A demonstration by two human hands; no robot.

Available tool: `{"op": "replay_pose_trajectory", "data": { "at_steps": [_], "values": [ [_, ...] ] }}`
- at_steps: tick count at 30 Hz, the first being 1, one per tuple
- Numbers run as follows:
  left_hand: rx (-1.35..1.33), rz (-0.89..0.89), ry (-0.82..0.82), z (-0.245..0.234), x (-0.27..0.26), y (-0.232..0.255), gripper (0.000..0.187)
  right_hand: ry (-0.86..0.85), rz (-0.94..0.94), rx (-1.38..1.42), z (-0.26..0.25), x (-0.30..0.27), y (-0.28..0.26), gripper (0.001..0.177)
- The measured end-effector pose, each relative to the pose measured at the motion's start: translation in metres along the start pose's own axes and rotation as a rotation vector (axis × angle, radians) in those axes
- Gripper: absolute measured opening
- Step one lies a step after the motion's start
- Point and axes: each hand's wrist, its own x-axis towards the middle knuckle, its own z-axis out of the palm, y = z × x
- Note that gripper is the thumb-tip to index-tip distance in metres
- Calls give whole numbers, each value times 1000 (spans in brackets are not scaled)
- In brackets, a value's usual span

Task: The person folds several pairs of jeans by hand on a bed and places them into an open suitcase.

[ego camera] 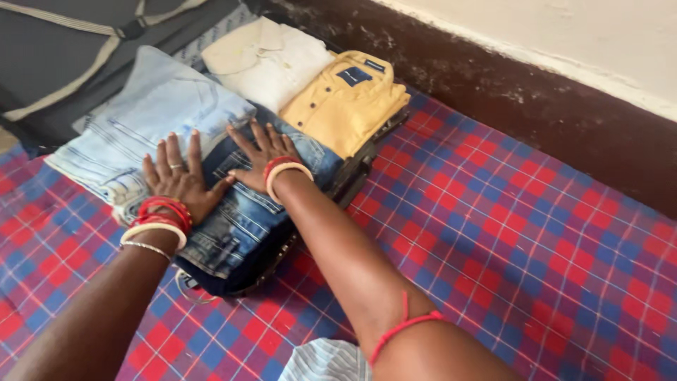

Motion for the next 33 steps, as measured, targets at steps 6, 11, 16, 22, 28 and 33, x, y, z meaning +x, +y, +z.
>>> {"op": "replay_pose_trajectory", "data": {
  "at_steps": [6, 11, 16, 22, 28, 33],
  "values": [
    [5, -75, -274, -14, 12, -8, 132, -57, 21, 20, -14, -25, -9, 106],
    [51, 118, -533, -37, 2, -19, 169, -309, -16, -42, -30, -74, -2, 130],
    [249, 47, -611, -46, 0, 0, 184, -254, -36, -63, -30, -81, -5, 132],
    [239, 9, -557, -56, -7, 10, 187, -210, -5, -40, -35, -90, -12, 127],
    [175, -32, -477, -63, -15, 16, 184, 162, 31, 1, 28, -116, -18, 80],
    [136, -160, -366, -67, -49, 20, 175, 61, -78, 189, 46, -156, 12, 77]
  ]
}}
